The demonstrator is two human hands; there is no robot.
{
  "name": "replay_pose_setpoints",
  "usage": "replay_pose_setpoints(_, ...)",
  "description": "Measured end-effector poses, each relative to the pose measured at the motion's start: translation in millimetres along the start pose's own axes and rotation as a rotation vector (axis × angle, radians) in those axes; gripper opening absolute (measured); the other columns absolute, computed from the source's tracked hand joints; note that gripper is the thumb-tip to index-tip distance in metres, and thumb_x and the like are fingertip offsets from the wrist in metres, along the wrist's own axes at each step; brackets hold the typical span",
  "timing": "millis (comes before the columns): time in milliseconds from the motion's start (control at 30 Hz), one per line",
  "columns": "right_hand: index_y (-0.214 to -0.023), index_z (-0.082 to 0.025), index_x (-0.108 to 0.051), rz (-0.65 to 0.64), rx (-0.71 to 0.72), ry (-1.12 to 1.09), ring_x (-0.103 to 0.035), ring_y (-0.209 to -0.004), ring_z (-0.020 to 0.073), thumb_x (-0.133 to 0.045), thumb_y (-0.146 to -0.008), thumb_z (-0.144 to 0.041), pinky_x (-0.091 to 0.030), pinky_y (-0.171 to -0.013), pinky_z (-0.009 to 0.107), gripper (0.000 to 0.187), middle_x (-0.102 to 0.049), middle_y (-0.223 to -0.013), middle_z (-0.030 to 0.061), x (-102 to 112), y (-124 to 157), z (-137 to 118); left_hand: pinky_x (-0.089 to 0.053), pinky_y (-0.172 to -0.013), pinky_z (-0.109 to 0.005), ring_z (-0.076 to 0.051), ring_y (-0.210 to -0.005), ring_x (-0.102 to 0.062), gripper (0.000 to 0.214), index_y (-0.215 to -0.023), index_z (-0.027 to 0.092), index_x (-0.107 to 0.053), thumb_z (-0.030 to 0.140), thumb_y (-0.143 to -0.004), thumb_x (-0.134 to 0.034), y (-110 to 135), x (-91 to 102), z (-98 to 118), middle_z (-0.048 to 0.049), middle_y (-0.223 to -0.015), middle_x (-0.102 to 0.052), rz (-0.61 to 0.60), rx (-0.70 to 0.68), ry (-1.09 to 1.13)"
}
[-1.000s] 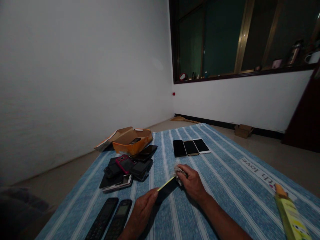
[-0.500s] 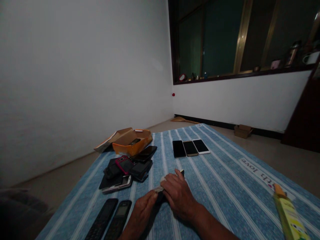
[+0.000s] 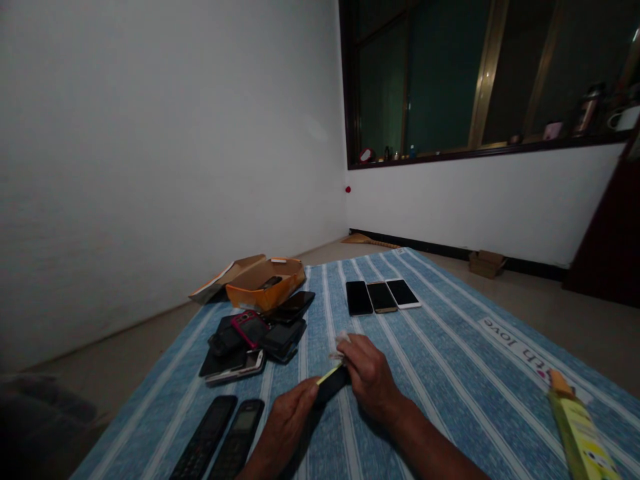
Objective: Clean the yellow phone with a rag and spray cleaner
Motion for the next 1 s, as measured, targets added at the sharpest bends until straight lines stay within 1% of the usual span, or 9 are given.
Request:
replay_pose_setpoints(200,-0.095,-0.022,-0.072,0.196,-0.32,-0.184,-0.066,-0.087,0.0195,-0.054,-0.085,-0.013,-0.053,-0.077,0.031,0.022,-0.07,-0.093,0.0046,19,-14,5,-0.047,-0.066,-0.027,-0.018,-0.068,-0.057,0.045,-0.083,0.017,-0.069,0.047,-0.097,-0.039,0,-0.8,4,-0.0026,-0.072,-0.065,0.002,0.016,-0.033)
replay_pose_setpoints(267,-0.093,-0.022,-0.073,0.233,-0.409,-0.243,-0.066,-0.083,0.0186,-0.056,-0.084,-0.016,-0.053,-0.075,0.031,0.02,-0.07,-0.092,0.0035,19,-16,-2,-0.048,-0.069,-0.027,-0.019,-0.07,-0.06,0.042,-0.084,0.018,-0.069,0.045,-0.097,-0.04,-1,-1.4,6,-0.0032,-0.075,-0.067,-0.001,-0.008,-0.025)
replay_pose_setpoints(333,-0.094,-0.022,-0.073,0.216,-0.437,-0.3,-0.066,-0.08,0.0177,-0.058,-0.084,-0.018,-0.054,-0.074,0.03,0.018,-0.069,-0.091,0.0031,12,-15,-13,-0.05,-0.073,-0.027,-0.019,-0.074,-0.063,0.04,-0.084,0.019,-0.07,0.043,-0.096,-0.041,-1,-2.3,7,-0.0041,-0.078,-0.07,-0.007,-0.038,-0.016)
replay_pose_setpoints(400,-0.096,-0.022,-0.072,0.158,-0.395,-0.343,-0.065,-0.081,0.0172,-0.056,-0.085,-0.017,-0.053,-0.073,0.028,0.02,-0.069,-0.091,0.0032,0,-13,-27,-0.052,-0.076,-0.028,-0.02,-0.075,-0.064,0.037,-0.081,0.02,-0.07,0.04,-0.095,-0.042,-1,-2.8,8,-0.0046,-0.078,-0.072,0.003,-0.06,-0.019)
replay_pose_setpoints(500,-0.104,-0.023,-0.069,0.072,-0.247,-0.326,-0.065,-0.087,0.0168,-0.049,-0.088,-0.011,-0.053,-0.077,0.027,0.028,-0.068,-0.093,0.0039,-18,-5,-42,-0.052,-0.071,-0.028,-0.019,-0.069,-0.064,0.031,-0.078,0.02,-0.068,0.035,-0.091,-0.044,0,-2.2,6,-0.0049,-0.075,-0.072,0.058,-0.061,-0.043)
replay_pose_setpoints(633,-0.116,-0.022,-0.062,-0.03,-0.052,-0.196,-0.063,-0.091,0.0184,-0.041,-0.091,-0.007,-0.053,-0.078,0.029,0.036,-0.065,-0.1,0.0079,-33,6,-43,-0.051,-0.063,-0.027,-0.018,-0.063,-0.061,0.031,-0.073,0.021,-0.064,0.034,-0.09,-0.042,1,-3.3,2,-0.0045,-0.07,-0.071,0.079,-0.056,-0.056)
replay_pose_setpoints(700,-0.118,-0.021,-0.059,-0.075,0.05,-0.084,-0.062,-0.095,0.0214,-0.039,-0.091,-0.006,-0.053,-0.084,0.036,0.037,-0.065,-0.102,0.0103,-34,9,-39,-0.051,-0.064,-0.027,-0.018,-0.063,-0.061,0.029,-0.072,0.021,-0.063,0.033,-0.089,-0.043,1,-3.5,0,-0.0039,-0.069,-0.07,0.084,-0.052,-0.057)
replay_pose_setpoints(800,-0.115,-0.018,-0.058,-0.158,0.148,0.096,-0.06,-0.102,0.0261,-0.039,-0.09,-0.007,-0.045,-0.097,0.05,0.033,-0.065,-0.105,0.0131,-31,11,-33,-0.05,-0.067,-0.028,-0.018,-0.063,-0.059,0.028,-0.071,0.021,-0.062,0.033,-0.088,-0.044,-1,-3.0,0,-0.003,-0.069,-0.068,0.084,-0.044,-0.041)
replay_pose_setpoints(1000,-0.116,-0.014,-0.056,-0.32,0.153,0.221,-0.057,-0.115,0.0286,-0.04,-0.089,-0.008,-0.037,-0.104,0.058,0.032,-0.064,-0.117,0.0171,-21,6,-37,-0.047,-0.063,-0.027,-0.016,-0.06,-0.052,0.03,-0.07,0.021,-0.059,0.04,-0.09,-0.045,-2,-2.8,3,-0.0004,-0.065,-0.061,0.064,-0.005,0.033)
Point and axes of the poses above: each hand's wrist, its own y-axis away from the middle knuckle, its own x-axis out of the back of the hand, z = x × y, the point moved 4 cm from there along -y, towards the middle knuckle
